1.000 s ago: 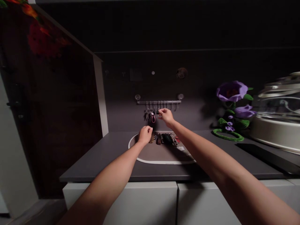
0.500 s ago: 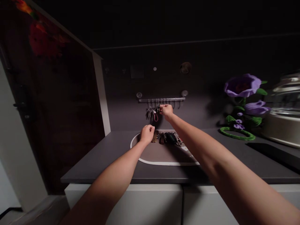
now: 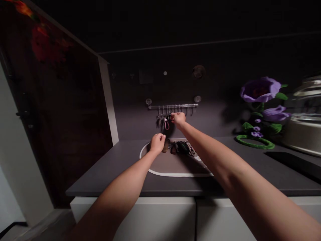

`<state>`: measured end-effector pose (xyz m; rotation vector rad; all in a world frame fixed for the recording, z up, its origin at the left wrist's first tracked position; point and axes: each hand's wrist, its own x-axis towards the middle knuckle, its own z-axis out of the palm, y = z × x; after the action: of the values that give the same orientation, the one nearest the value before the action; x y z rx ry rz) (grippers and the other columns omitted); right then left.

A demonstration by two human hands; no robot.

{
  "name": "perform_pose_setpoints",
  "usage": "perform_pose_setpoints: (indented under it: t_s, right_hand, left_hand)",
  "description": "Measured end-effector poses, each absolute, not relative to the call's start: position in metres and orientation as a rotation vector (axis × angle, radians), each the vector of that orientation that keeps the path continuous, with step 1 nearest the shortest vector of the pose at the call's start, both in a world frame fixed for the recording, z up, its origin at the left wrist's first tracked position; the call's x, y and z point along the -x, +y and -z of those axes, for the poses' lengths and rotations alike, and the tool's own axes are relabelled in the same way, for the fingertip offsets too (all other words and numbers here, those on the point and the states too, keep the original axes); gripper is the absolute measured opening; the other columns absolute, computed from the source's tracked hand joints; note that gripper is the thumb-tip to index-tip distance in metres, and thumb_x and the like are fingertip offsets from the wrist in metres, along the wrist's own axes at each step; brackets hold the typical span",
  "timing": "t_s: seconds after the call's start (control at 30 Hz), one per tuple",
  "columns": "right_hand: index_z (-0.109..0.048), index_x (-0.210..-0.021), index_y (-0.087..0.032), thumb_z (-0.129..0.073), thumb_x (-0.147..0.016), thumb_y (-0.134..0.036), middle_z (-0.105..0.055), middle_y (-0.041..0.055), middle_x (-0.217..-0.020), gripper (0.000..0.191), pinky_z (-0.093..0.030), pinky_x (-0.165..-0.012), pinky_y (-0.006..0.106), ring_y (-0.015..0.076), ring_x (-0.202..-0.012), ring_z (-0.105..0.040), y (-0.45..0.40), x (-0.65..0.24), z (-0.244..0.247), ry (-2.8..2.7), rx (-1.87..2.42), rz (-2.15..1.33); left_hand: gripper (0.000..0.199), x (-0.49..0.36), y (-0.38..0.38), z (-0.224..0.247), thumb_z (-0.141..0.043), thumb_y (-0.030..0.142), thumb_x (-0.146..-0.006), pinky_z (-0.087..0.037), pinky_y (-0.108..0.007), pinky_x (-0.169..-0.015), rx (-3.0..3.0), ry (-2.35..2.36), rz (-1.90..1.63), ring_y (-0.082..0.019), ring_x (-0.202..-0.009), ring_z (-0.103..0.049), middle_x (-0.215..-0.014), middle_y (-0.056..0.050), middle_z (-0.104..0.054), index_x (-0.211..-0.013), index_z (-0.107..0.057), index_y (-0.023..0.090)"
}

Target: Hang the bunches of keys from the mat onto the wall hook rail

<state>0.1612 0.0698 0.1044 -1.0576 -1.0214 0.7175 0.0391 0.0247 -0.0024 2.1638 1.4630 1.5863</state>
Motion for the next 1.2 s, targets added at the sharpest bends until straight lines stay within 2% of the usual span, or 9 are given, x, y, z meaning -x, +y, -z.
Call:
perform_pose_setpoints:
  t_s: [0.37,0.67,0.8,1.0,1.2]
  right_hand:
    - [-0.058,-0.069,-0.012,-0.053,-0.069,-0.014,-0.053,-0.0020,-0.056,0.005,-0.042,-0.050,0.017,0.0047,-0.047,-0.046,0.084,-0.165,-0.089,-1.066,1.093,-0.647]
    - [-0.059,-0.071,-0.012,-0.054,-0.068,-0.024,-0.054,-0.0025,-0.056,0.014,-0.042,-0.056,0.017,0.0057,-0.051,-0.047,0.092,-0.170,-0.083,-1.174,1.123,-0.517]
    - [-0.061,-0.073,-0.012,-0.054,-0.068,-0.023,-0.058,-0.0006,-0.062,0.015,-0.042,-0.061,0.019,0.0075,-0.057,-0.050,0.077,-0.172,-0.084,-1.178,1.175,-0.479]
    - [-0.062,-0.084,-0.013,-0.049,-0.073,-0.021,-0.064,0.0036,-0.084,0.018,-0.042,-0.073,0.019,0.0092,-0.073,-0.056,0.044,-0.170,-0.079,-1.256,1.184,-0.408]
    - [-0.063,-0.084,-0.014,-0.051,-0.075,-0.021,-0.065,0.0040,-0.083,0.016,-0.042,-0.075,0.023,0.0107,-0.074,-0.057,0.012,-0.171,-0.051,-1.521,1.184,-0.350]
  left_hand:
    - [0.022,-0.038,0.024,0.002,-0.046,0.025,-0.080,-0.039,-0.025,-0.066,-2.167,1.471,-1.572,-0.013,-0.067,-0.054,-0.069,-0.004,-0.061,-0.065,-0.059,0.015]
    - [0.022,-0.038,0.025,0.002,-0.045,0.025,-0.080,-0.040,-0.025,-0.066,-2.158,1.465,-1.577,-0.013,-0.067,-0.054,-0.069,-0.004,-0.061,-0.066,-0.059,0.015]
    - [0.021,-0.037,0.024,0.001,-0.046,0.025,-0.079,-0.040,-0.025,-0.067,-2.152,1.455,-1.571,-0.013,-0.067,-0.054,-0.070,-0.005,-0.062,-0.067,-0.060,0.014]
    - [0.017,-0.036,0.019,-0.001,-0.049,0.024,-0.078,-0.042,-0.024,-0.069,-2.123,1.444,-1.541,-0.012,-0.067,-0.054,-0.072,-0.004,-0.062,-0.071,-0.061,0.014]
    - [0.012,-0.033,0.019,0.001,-0.053,0.020,-0.073,-0.043,-0.024,-0.072,-2.182,1.464,-1.455,-0.012,-0.071,-0.054,-0.077,-0.004,-0.061,-0.077,-0.063,0.015]
